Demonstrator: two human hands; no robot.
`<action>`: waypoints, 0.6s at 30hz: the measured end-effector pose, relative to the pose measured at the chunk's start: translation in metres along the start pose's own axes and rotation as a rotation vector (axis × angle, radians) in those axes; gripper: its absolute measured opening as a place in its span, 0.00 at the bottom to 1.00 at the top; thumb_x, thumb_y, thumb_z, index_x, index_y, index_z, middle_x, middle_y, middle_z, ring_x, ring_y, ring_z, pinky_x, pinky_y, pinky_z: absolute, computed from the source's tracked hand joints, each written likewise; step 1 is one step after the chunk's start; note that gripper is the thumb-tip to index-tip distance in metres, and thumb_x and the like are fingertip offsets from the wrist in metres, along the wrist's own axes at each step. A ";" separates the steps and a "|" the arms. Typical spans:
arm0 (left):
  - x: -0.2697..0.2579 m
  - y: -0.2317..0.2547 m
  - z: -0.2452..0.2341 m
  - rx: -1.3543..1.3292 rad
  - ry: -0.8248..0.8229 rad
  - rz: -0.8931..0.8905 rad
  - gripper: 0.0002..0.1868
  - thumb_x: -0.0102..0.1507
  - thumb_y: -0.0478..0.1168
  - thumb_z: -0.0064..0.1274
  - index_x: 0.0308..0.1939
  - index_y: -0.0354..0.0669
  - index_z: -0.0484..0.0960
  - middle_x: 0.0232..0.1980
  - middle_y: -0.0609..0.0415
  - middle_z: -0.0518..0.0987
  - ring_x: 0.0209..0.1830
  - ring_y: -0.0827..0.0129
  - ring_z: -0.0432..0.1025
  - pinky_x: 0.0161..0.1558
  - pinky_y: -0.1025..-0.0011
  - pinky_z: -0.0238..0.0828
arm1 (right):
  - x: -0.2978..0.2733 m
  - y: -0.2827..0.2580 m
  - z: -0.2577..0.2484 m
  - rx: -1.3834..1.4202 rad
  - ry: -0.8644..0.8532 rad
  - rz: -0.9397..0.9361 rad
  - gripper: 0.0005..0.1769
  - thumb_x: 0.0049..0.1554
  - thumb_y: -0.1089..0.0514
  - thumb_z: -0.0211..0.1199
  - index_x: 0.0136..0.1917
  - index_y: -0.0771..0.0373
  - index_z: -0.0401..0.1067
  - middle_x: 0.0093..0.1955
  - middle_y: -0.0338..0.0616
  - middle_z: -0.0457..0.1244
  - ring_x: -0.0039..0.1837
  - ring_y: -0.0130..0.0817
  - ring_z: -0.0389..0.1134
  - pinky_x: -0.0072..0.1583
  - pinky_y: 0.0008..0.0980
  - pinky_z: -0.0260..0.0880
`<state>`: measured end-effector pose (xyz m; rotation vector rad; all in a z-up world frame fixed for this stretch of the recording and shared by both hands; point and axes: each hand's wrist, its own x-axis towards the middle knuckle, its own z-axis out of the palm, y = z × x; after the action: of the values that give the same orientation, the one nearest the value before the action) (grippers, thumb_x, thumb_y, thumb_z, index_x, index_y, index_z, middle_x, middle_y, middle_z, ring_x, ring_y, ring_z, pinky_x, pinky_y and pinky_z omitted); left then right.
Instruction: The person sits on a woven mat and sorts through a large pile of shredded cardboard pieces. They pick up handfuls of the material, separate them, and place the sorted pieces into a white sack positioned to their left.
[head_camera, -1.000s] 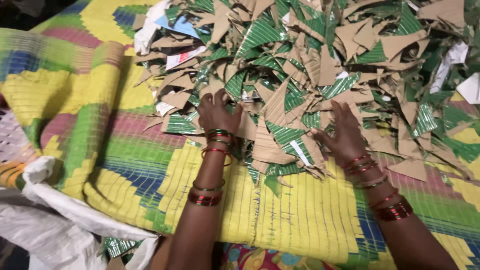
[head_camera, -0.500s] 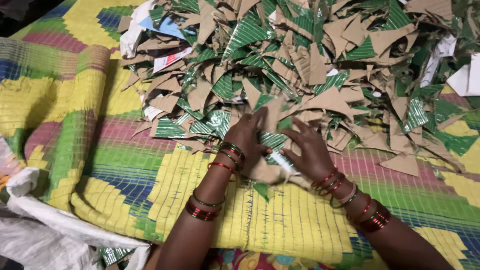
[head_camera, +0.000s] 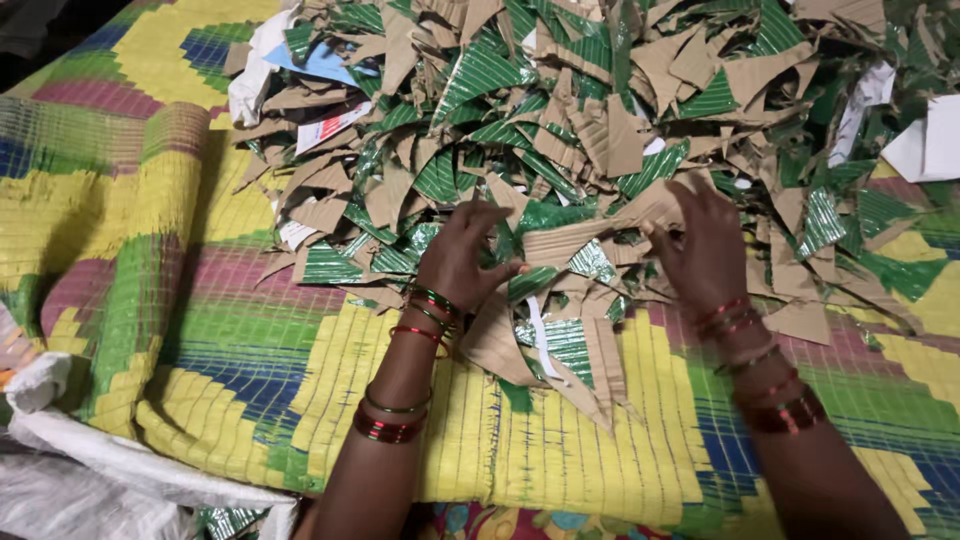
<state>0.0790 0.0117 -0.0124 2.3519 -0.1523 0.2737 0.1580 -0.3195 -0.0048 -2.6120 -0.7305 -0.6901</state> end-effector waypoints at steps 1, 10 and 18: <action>0.002 -0.002 0.001 0.036 0.019 0.023 0.46 0.50 0.56 0.74 0.70 0.57 0.71 0.69 0.45 0.71 0.57 0.50 0.76 0.54 0.58 0.79 | -0.002 0.015 0.011 -0.006 -0.001 0.027 0.33 0.63 0.42 0.64 0.73 0.64 0.65 0.74 0.66 0.60 0.71 0.62 0.61 0.70 0.55 0.59; 0.007 0.003 0.036 -0.097 -0.140 0.049 0.75 0.43 0.56 0.78 0.81 0.54 0.38 0.81 0.37 0.52 0.74 0.38 0.60 0.64 0.49 0.66 | -0.001 -0.034 0.016 0.570 -0.366 0.318 0.46 0.53 0.38 0.65 0.77 0.61 0.56 0.70 0.54 0.60 0.59 0.45 0.72 0.57 0.44 0.77; 0.004 0.016 0.014 -0.248 -0.541 0.028 0.65 0.44 0.61 0.71 0.81 0.61 0.53 0.70 0.47 0.76 0.58 0.53 0.78 0.56 0.58 0.79 | 0.000 -0.084 -0.026 0.465 -0.686 0.158 0.40 0.50 0.41 0.73 0.71 0.54 0.65 0.78 0.48 0.56 0.67 0.47 0.69 0.64 0.44 0.73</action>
<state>0.0820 -0.0099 -0.0102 2.1239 -0.4504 -0.3575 0.1018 -0.2626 0.0328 -2.3967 -0.7329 0.4145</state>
